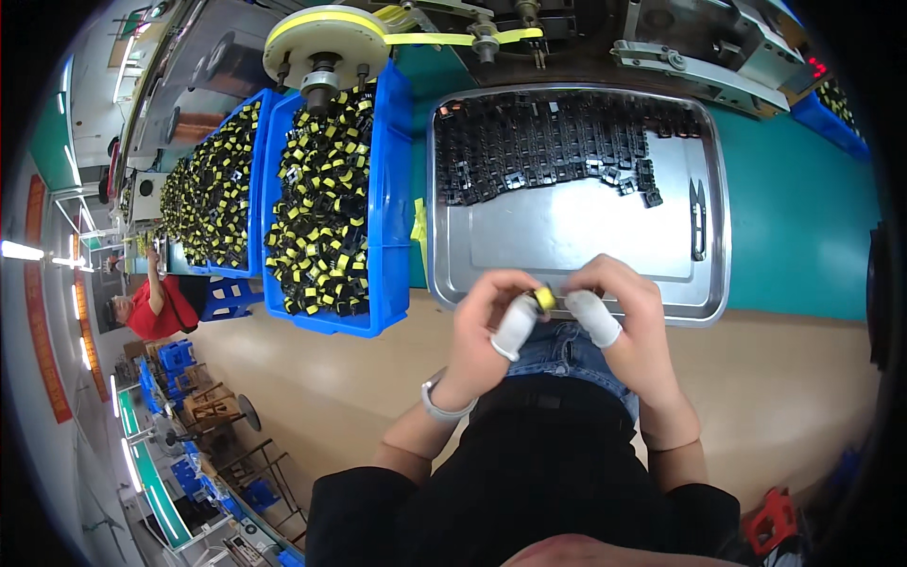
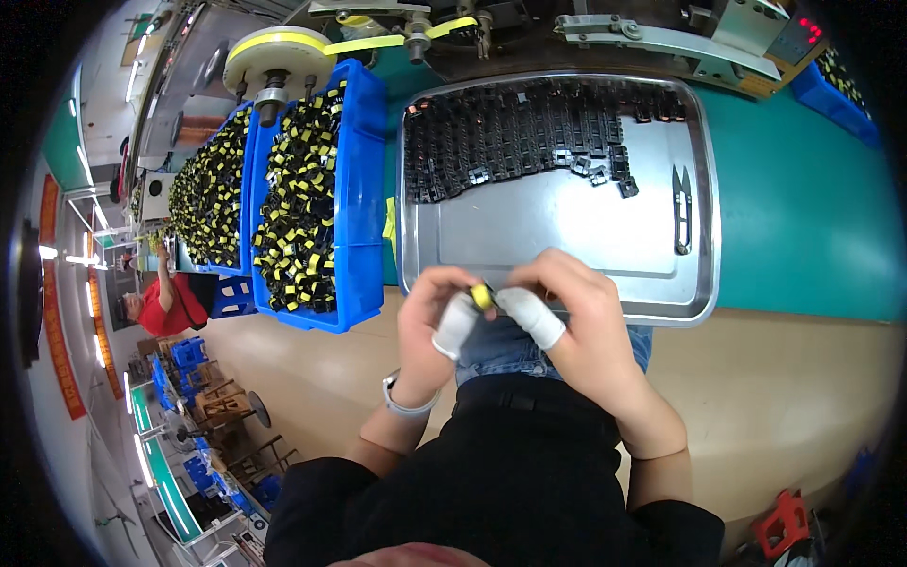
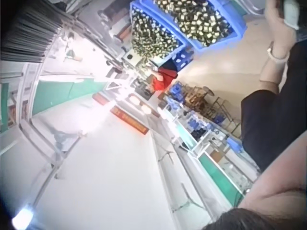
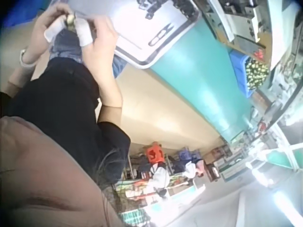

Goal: Assembling small electronic components using an automated or semi-automated press machine on a production line.

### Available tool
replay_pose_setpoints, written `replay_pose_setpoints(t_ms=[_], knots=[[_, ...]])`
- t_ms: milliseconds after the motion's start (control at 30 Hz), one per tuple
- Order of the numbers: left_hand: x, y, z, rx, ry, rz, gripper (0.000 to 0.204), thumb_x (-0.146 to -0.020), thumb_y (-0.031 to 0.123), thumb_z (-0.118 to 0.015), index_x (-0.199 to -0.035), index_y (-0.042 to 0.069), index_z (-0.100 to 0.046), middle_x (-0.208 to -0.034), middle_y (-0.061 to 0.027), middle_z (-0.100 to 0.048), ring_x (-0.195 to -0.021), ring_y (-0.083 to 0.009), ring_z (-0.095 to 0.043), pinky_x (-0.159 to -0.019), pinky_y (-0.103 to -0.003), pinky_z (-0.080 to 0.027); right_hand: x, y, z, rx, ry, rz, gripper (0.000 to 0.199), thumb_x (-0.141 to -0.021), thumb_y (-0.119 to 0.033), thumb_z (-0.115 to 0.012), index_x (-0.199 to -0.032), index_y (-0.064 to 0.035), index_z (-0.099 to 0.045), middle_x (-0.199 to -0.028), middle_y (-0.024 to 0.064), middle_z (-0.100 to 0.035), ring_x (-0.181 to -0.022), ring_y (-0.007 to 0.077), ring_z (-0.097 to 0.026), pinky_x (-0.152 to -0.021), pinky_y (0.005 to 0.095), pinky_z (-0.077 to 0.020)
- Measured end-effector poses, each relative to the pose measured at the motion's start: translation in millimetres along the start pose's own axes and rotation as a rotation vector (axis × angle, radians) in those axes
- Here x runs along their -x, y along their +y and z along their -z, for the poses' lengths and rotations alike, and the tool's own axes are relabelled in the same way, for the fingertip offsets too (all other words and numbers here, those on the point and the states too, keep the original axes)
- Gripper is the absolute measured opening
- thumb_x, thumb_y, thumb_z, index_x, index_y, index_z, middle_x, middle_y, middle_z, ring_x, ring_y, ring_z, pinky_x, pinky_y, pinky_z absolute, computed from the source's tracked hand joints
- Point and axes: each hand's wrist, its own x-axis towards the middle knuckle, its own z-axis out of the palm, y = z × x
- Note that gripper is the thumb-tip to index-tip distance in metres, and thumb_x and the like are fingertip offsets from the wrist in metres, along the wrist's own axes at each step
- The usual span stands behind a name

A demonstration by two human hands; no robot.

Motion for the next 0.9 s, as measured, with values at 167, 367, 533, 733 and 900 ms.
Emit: replay_pose_setpoints(t_ms=[167,367,533,733,900], knots=[[-12,-8,13,0.678,0.074,0.277,0.031,-0.091,0.014,-0.054,-0.119,0.008,-0.044,-0.114,-0.0119,-0.053,-0.091,-0.0191,-0.056,-0.079,-0.029,-0.048,-27,25,15,0.747,0.404,-0.024,0.038,-0.081,-0.016,-0.068,-0.113,0.0001,-0.055,-0.102,0.014,-0.057,-0.08,0.0255,-0.058,-0.071,0.0358,-0.0465],[-20,-34,23,0.945,0.047,0.303,0.043,-0.082,0.002,-0.052,-0.124,0.007,-0.044,-0.119,-0.012,-0.05,-0.098,-0.02,-0.05,-0.083,-0.029,-0.043,-50,53,43,0.998,0.38,-0.214,0.052,-0.081,-0.022,-0.07,-0.122,0.0016,-0.051,-0.11,0.0211,-0.054,-0.095,0.0385,-0.059,-0.08,0.0422,-0.0491],[-29,-50,24,0.979,0.011,0.298,0.041,-0.079,0.002,-0.054,-0.12,0.005,-0.046,-0.117,-0.0112,-0.049,-0.095,-0.0191,-0.048,-0.079,-0.029,-0.041,-59,63,51,1.023,0.352,-0.19,0.039,-0.081,-0.009,-0.065,-0.117,-0.0014,-0.053,-0.107,0.0188,-0.056,-0.092,0.0394,-0.058,-0.078,0.044,-0.0486],[-36,-67,33,1.148,-0.086,0.301,0.034,-0.084,0.013,-0.053,-0.117,0.005,-0.05,-0.107,-0.0084,-0.045,-0.09,-0.0177,-0.044,-0.078,-0.028,-0.039,-58,66,61,0.961,0.383,-0.138,0.024,-0.08,-0.001,-0.062,-0.103,0.0015,-0.058,-0.098,0.0179,-0.06,-0.087,0.0375,-0.06,-0.075,0.0423,-0.0488],[-35,-70,38,1.194,-0.143,0.239,0.04,-0.084,0.022,-0.054,-0.119,0.005,-0.047,-0.11,-0.0082,-0.048,-0.094,-0.0173,-0.045,-0.081,-0.028,-0.038,-58,50,49,0.912,0.461,-0.038,0.025,-0.077,0.001,-0.066,-0.101,0.001,-0.059,-0.093,0.0146,-0.061,-0.075,0.028,-0.061,-0.067,0.0358,-0.0493]])
